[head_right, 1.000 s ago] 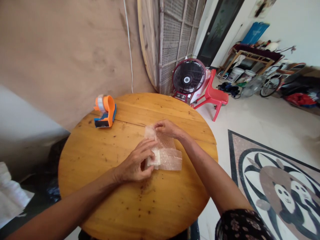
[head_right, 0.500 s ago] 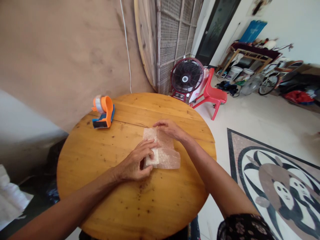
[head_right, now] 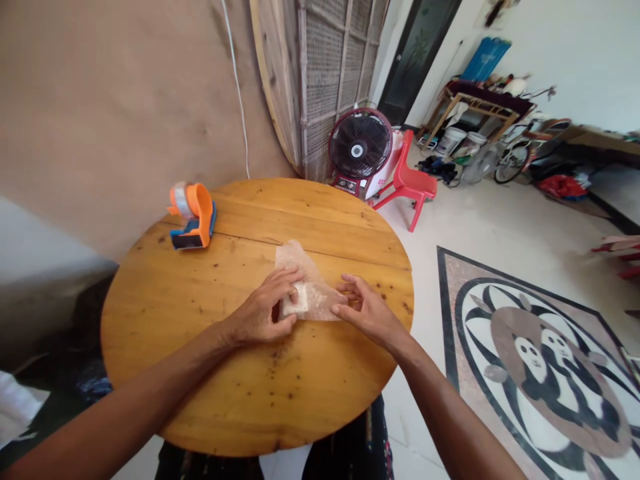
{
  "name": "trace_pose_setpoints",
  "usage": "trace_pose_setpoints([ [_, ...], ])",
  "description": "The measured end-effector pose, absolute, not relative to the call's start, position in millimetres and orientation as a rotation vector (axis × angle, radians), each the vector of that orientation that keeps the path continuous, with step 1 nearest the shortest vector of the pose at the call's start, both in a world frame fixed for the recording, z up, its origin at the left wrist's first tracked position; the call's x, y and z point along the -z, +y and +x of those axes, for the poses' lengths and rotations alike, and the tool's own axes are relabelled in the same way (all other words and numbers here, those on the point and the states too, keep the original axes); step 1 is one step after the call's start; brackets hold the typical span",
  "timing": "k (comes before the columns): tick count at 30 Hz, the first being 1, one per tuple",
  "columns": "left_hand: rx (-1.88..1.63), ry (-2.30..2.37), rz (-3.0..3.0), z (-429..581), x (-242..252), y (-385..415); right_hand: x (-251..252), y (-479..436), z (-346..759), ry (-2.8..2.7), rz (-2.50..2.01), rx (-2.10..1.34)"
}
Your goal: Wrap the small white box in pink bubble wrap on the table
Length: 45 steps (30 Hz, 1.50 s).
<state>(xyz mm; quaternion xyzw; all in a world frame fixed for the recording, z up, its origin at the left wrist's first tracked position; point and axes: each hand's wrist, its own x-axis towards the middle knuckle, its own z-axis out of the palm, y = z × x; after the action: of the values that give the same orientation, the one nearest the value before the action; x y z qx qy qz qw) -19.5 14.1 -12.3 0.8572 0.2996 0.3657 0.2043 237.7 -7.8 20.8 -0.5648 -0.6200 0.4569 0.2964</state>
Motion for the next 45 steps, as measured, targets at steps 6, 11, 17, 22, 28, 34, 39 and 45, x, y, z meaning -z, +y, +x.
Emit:
trace_pose_setpoints([
  [6, -1.017, 0.837, 2.394, -19.4, 11.5, 13.8, -36.5, 17.8, 213.6, -1.829, -1.525, -1.004],
  [11, -1.007, 0.844, 2.401, -19.8, 12.8, 13.9, -37.2, 56.7, 200.2, -1.927, -1.533, -1.086],
  [17, -1.025, 0.835, 2.384, -19.5, 14.0, 14.3, -12.2, 58.4, 215.3, -1.691, -1.404, -1.265],
  [22, -1.067, 0.817, 2.377, -18.9, 13.6, 15.4, 1.1, 48.2, 225.5, -1.783, -1.305, -1.036],
  [28, -1.039, 0.846, 2.379, -18.7, 14.3, 14.4, -5.6, 56.5, 229.9, -2.086, -1.294, -0.905],
  [34, -1.021, 0.842, 2.380, -19.5, 14.9, 14.9, -26.1, 63.1, 236.1, -2.056, -1.292, -1.383],
  [39, -1.018, 0.845, 2.372, -18.8, 14.8, 15.5, -19.1, 64.1, 229.5, -2.030, -1.321, -1.370],
  [45, -1.026, 0.839, 2.376, -19.2, 14.5, 14.7, -4.6, 58.7, 219.1, -1.883, -1.356, -1.313],
])
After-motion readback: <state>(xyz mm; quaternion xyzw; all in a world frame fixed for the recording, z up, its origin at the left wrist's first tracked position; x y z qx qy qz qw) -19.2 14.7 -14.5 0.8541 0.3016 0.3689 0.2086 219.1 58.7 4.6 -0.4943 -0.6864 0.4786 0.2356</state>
